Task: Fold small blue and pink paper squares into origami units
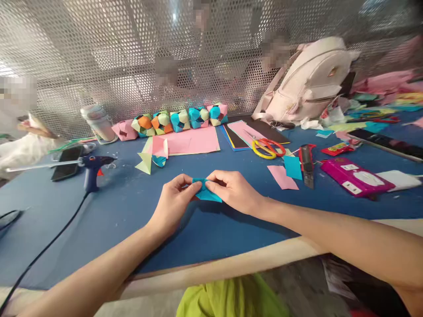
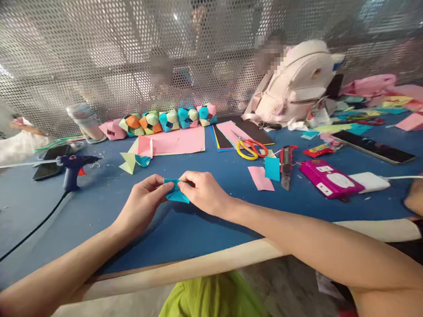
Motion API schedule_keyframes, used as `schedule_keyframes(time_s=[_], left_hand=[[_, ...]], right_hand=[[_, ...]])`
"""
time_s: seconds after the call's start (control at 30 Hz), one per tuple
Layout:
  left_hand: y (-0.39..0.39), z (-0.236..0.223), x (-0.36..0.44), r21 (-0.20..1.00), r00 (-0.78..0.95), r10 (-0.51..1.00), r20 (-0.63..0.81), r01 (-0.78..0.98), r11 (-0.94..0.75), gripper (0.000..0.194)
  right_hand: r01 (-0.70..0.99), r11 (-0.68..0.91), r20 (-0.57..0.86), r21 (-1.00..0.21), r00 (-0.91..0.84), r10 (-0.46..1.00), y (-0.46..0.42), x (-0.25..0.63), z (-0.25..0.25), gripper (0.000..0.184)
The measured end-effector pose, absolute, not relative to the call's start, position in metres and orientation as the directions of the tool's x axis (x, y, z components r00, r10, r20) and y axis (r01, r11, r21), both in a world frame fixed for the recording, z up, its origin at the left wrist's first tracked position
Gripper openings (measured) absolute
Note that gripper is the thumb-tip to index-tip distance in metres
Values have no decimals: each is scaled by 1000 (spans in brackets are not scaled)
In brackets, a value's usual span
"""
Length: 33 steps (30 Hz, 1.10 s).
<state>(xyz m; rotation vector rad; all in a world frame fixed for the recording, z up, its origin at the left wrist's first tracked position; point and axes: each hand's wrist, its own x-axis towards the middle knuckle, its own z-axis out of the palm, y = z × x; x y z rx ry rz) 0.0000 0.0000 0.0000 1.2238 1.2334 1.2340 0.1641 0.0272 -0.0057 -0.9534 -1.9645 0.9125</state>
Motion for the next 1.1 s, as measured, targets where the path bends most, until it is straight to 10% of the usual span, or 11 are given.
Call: schedule_keyframes(time_s=[0.43,1.1], left_hand=[[-1,-2,1,999,15,999,37,-34,-37,24],[-2,1,-3,910,21,974,226,352,-218,19]], right_hand=[[321,511,355,-797,-436,827,30,163,-5,16],[337,511,356,-791,-425,832,30,163,-5,10]])
